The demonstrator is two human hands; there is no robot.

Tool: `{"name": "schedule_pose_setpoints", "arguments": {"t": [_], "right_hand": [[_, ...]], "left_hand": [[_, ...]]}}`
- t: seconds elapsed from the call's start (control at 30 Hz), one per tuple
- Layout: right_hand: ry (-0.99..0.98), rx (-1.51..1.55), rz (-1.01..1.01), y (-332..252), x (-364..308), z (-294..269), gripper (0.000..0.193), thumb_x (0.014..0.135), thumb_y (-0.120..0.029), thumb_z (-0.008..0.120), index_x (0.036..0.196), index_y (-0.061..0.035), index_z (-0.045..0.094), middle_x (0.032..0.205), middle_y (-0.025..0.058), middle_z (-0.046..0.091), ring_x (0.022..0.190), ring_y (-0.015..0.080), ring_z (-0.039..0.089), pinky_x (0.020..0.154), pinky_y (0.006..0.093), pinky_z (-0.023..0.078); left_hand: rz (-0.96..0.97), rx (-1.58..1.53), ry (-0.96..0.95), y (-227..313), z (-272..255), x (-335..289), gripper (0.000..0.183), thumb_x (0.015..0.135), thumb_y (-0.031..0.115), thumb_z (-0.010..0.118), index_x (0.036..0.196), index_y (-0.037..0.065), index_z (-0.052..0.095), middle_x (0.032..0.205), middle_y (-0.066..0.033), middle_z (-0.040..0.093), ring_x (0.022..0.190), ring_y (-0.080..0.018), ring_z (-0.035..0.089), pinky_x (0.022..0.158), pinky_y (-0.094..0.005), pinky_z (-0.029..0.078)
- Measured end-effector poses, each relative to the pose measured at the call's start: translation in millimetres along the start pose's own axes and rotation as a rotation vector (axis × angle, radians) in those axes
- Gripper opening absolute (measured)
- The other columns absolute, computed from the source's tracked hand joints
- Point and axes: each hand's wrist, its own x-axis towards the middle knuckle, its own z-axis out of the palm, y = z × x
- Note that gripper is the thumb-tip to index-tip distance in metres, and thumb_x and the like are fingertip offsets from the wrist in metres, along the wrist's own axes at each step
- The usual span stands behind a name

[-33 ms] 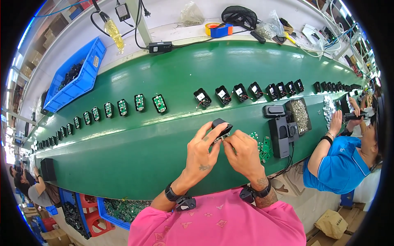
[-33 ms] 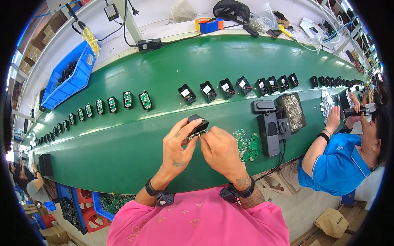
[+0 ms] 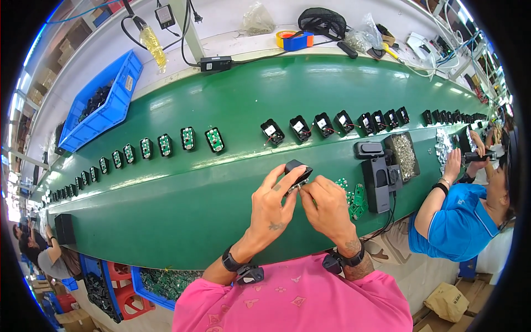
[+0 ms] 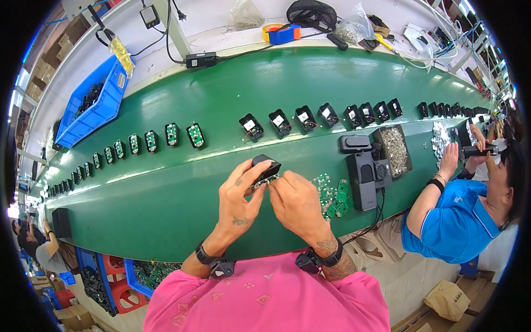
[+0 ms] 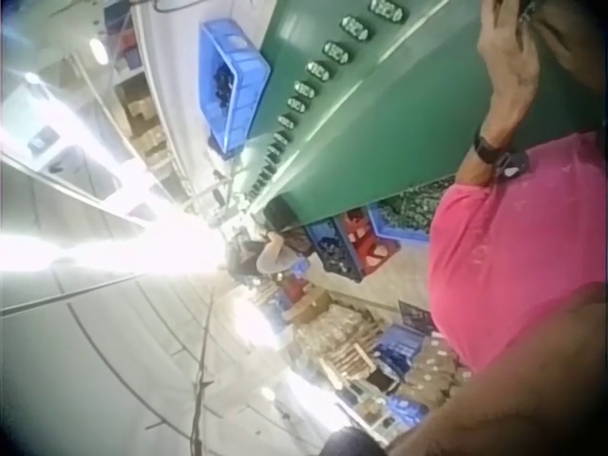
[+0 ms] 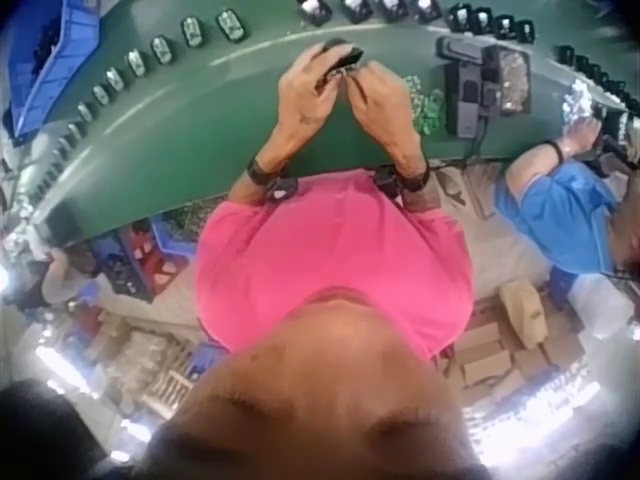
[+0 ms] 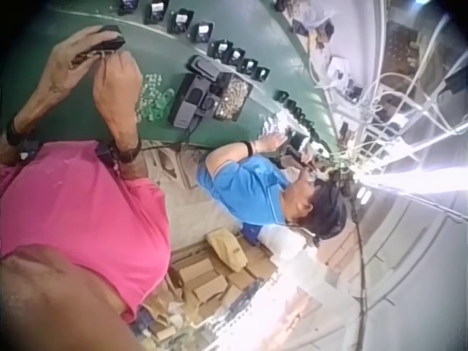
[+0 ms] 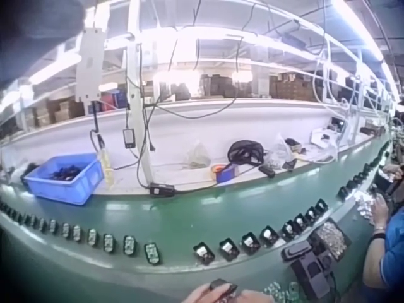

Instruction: The person picks up a circuit board and a black plastic housing, fits the board into the housing by hand, and places the assembled unit onto the conveyor belt.

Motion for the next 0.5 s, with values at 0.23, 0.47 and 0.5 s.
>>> {"name": "schedule_pose_setpoints", "arguments": {"t": [0.23, 0.47, 0.5], "right_hand": [[0.044, -0.005, 0.053, 16, -12, 25, 0.013, 0.087, -0.010, 0.067, 0.089, 0.0007, 0.059, 0.073, 0.0115, 0.055, 0.064, 0.0314, 0.059, 0.057, 0.0425, 0.047], [0.008, 0.448, 0.605, 23, -14, 21, 0.021, 0.092, -0.017, 0.070, 0.087, 0.0031, 0.066, 0.069, 0.0110, 0.065, 0.055, 0.0187, 0.063, 0.050, 0.0320, 0.049], [0.008, 0.451, 0.601, 23, -14, 22, 0.021, 0.092, -0.017, 0.070, 0.087, 0.0031, 0.066, 0.069, 0.0110, 0.065, 0.055, 0.0187, 0.063, 0.050, 0.0320, 0.049]], "left_hand": [[-0.230, -0.289, 0.022, -23, 15, -5, 0.051, 0.084, -0.007, 0.063, 0.133, 0.006, 0.059, 0.126, -0.0190, 0.059, 0.090, -0.0200, 0.071, 0.070, -0.0330, 0.059], [-0.205, -0.313, -0.159, -27, 8, -1, 0.059, 0.083, -0.011, 0.061, 0.140, 0.005, 0.051, 0.131, -0.0109, 0.052, 0.099, -0.0183, 0.067, 0.079, -0.0266, 0.060], [-0.302, -0.443, -0.161, -21, 6, -1, 0.059, 0.081, -0.012, 0.062, 0.137, 0.005, 0.054, 0.131, -0.0104, 0.050, 0.099, -0.0189, 0.067, 0.078, -0.0266, 0.061]]}}
